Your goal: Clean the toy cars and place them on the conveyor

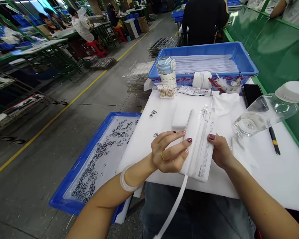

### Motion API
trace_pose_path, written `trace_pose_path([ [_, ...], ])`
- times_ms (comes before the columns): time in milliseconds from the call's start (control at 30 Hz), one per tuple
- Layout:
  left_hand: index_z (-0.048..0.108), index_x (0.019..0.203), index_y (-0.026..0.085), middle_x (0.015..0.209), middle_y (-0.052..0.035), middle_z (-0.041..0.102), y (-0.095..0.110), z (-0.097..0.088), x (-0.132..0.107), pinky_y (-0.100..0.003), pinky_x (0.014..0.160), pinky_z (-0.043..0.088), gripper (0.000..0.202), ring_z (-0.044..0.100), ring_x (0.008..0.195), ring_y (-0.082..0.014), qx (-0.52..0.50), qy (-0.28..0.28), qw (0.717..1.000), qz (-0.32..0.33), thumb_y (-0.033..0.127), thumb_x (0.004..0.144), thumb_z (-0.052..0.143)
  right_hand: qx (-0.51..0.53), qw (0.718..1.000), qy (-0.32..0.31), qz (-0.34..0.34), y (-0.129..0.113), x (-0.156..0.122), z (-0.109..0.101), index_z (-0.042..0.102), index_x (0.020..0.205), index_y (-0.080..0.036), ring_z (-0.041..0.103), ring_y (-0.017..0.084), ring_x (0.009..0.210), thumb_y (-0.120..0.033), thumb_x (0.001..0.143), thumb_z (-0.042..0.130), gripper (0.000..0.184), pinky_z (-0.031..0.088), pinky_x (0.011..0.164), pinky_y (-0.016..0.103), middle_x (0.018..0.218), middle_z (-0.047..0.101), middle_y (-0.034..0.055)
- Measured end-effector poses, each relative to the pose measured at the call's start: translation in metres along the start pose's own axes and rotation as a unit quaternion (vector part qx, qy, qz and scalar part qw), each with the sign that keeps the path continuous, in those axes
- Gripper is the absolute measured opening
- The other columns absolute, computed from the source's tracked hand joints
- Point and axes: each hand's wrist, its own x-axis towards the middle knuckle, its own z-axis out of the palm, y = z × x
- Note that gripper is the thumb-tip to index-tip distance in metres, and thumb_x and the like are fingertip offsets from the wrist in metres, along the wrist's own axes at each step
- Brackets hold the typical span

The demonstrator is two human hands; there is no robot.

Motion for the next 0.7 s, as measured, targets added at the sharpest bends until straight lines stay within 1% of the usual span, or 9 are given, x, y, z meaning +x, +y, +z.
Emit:
trace_pose_path([
  [67,0.055,0.075,0.026,0.099,0.0022,0.076,0.000,-0.003,0.000,-0.038,0.071,0.058,0.018,0.067,0.116,-0.0266,-0.017,-0.031,0.999,-0.014,0.009,0.080,0.060,-0.016,1.000,0.011,0.004,0.000,0.000,0.000,0.068,0.118,-0.021,0.066,0.039,0.107,-0.071,0.079,0.058,0.064,0.059,0.080,0.047,0.101,0.072,0.0112],
  [133,0.056,0.075,0.026,0.099,0.0032,0.075,0.000,-0.004,0.000,-0.038,0.072,0.058,0.018,0.067,0.116,-0.0261,-0.029,-0.042,0.998,-0.020,0.010,0.081,0.061,-0.031,0.999,0.018,0.000,-0.001,-0.001,0.000,0.068,0.117,-0.021,0.065,0.039,0.108,-0.073,0.077,0.059,0.066,0.059,0.080,0.047,0.102,0.072,0.0110],
  [267,0.053,0.070,0.024,0.096,0.0013,0.075,-0.004,0.002,-0.001,-0.035,0.070,0.057,0.020,0.068,0.112,-0.0256,-0.019,0.020,1.000,0.007,0.010,0.081,0.061,-0.058,0.998,0.027,-0.018,-0.004,-0.002,0.000,0.069,0.115,-0.023,0.063,0.040,0.111,-0.074,0.074,0.062,0.065,0.059,0.081,0.049,0.102,0.071,0.0105],
  [333,0.055,0.072,0.026,0.094,0.0032,0.075,-0.009,0.004,-0.001,-0.034,0.069,0.058,0.021,0.070,0.107,-0.0238,-0.046,0.021,0.999,-0.001,0.010,0.081,0.063,-0.083,0.996,0.034,-0.023,-0.004,-0.002,-0.001,0.068,0.115,-0.024,0.062,0.041,0.112,-0.079,0.073,0.060,0.069,0.059,0.081,0.050,0.101,0.071,0.0110],
  [433,0.058,0.075,0.031,0.086,0.0067,0.075,-0.015,0.002,0.000,-0.035,0.066,0.059,0.021,0.073,0.097,-0.0220,-0.126,-0.044,0.988,-0.080,0.013,0.082,0.065,-0.128,0.990,0.052,-0.029,-0.002,-0.002,-0.003,0.067,0.115,-0.026,0.061,0.042,0.113,-0.085,0.070,0.056,0.075,0.059,0.081,0.052,0.099,0.071,0.0113],
  [500,0.059,0.073,0.032,0.079,0.0062,0.074,-0.017,0.001,0.002,-0.036,0.064,0.059,0.017,0.074,0.090,-0.0227,-0.172,-0.083,0.970,-0.152,0.020,0.083,0.066,-0.141,0.987,0.064,-0.032,-0.002,-0.002,-0.003,0.067,0.115,-0.027,0.060,0.042,0.116,-0.086,0.070,0.055,0.074,0.059,0.082,0.052,0.098,0.071,0.0111],
  [533,0.060,0.071,0.032,0.075,0.0056,0.073,-0.017,0.001,0.003,-0.036,0.063,0.060,0.017,0.074,0.086,-0.0231,-0.189,-0.089,0.960,-0.189,0.024,0.083,0.067,-0.142,0.987,0.069,-0.033,-0.003,-0.003,-0.002,0.066,0.114,-0.028,0.060,0.041,0.117,-0.086,0.070,0.056,0.074,0.059,0.083,0.052,0.099,0.071,0.0110],
  [600,0.060,0.066,0.032,0.069,0.0049,0.071,-0.016,0.002,0.004,-0.037,0.061,0.060,0.019,0.074,0.079,-0.0234,-0.216,-0.073,0.937,-0.265,0.032,0.082,0.071,-0.131,0.987,0.082,-0.035,-0.007,-0.003,0.002,0.066,0.114,-0.029,0.059,0.041,0.118,-0.085,0.069,0.059,0.072,0.058,0.085,0.053,0.100,0.070,0.0111],
  [700,0.061,0.062,0.031,0.065,0.0045,0.069,-0.012,0.006,0.004,-0.039,0.065,0.060,0.024,0.073,0.074,-0.0236,-0.248,-0.018,0.892,-0.377,0.041,0.078,0.076,-0.122,0.986,0.114,-0.024,-0.014,-0.003,0.009,0.065,0.109,-0.030,0.058,0.040,0.119,-0.085,0.063,0.063,0.073,0.058,0.086,0.053,0.097,0.070,0.0119],
])
